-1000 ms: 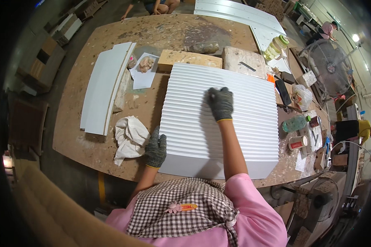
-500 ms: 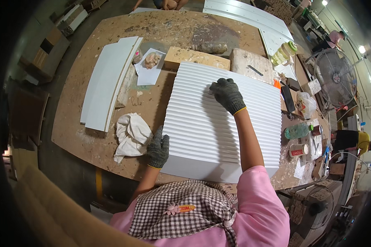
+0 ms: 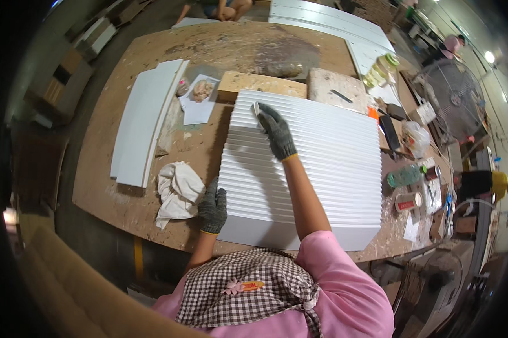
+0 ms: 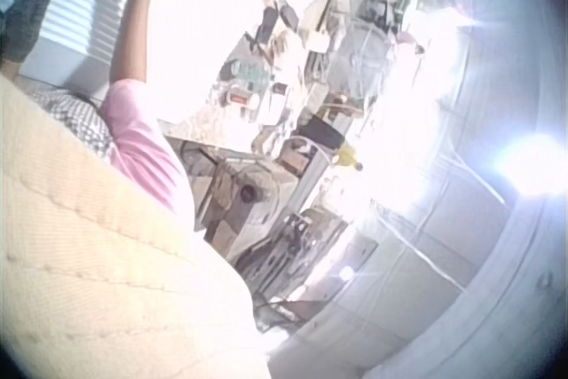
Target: The person rubs the grooved surface of a white panel with a small block and then wipes it down with a cloth.
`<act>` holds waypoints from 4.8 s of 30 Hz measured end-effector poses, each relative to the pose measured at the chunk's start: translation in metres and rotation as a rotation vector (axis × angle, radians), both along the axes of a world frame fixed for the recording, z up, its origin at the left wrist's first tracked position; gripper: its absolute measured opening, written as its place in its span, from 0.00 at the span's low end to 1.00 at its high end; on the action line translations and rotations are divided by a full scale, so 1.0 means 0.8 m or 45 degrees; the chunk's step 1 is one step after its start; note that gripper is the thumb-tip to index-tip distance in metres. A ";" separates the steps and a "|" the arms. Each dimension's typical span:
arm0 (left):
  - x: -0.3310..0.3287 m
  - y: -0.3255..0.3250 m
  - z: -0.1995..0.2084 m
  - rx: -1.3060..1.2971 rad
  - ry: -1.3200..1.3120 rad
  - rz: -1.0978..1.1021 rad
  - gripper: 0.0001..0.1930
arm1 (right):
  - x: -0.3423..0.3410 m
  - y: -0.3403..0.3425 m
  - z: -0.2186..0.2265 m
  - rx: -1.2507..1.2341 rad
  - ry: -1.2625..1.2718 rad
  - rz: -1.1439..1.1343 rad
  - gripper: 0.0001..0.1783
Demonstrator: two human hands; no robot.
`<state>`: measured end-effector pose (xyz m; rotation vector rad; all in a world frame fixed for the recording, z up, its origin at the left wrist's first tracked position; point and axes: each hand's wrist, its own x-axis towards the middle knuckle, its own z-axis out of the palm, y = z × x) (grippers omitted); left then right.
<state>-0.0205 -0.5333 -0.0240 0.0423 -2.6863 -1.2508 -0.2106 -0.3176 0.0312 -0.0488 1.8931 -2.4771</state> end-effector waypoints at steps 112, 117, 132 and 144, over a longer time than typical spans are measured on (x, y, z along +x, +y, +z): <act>-0.003 -0.004 -0.014 -0.129 0.197 -0.013 0.24 | 0.058 0.011 -0.055 2.037 0.471 -0.532 0.10; 0.000 -0.011 -0.027 -0.156 0.169 0.010 0.24 | 0.039 -0.047 -0.029 1.759 0.615 -0.147 0.08; 0.003 -0.012 -0.020 -0.221 0.109 -0.029 0.25 | 0.123 0.261 -0.021 1.934 0.157 -0.493 0.09; 0.002 -0.014 -0.027 -0.220 0.214 -0.014 0.23 | 0.010 -0.131 -0.032 1.630 0.841 -0.091 0.03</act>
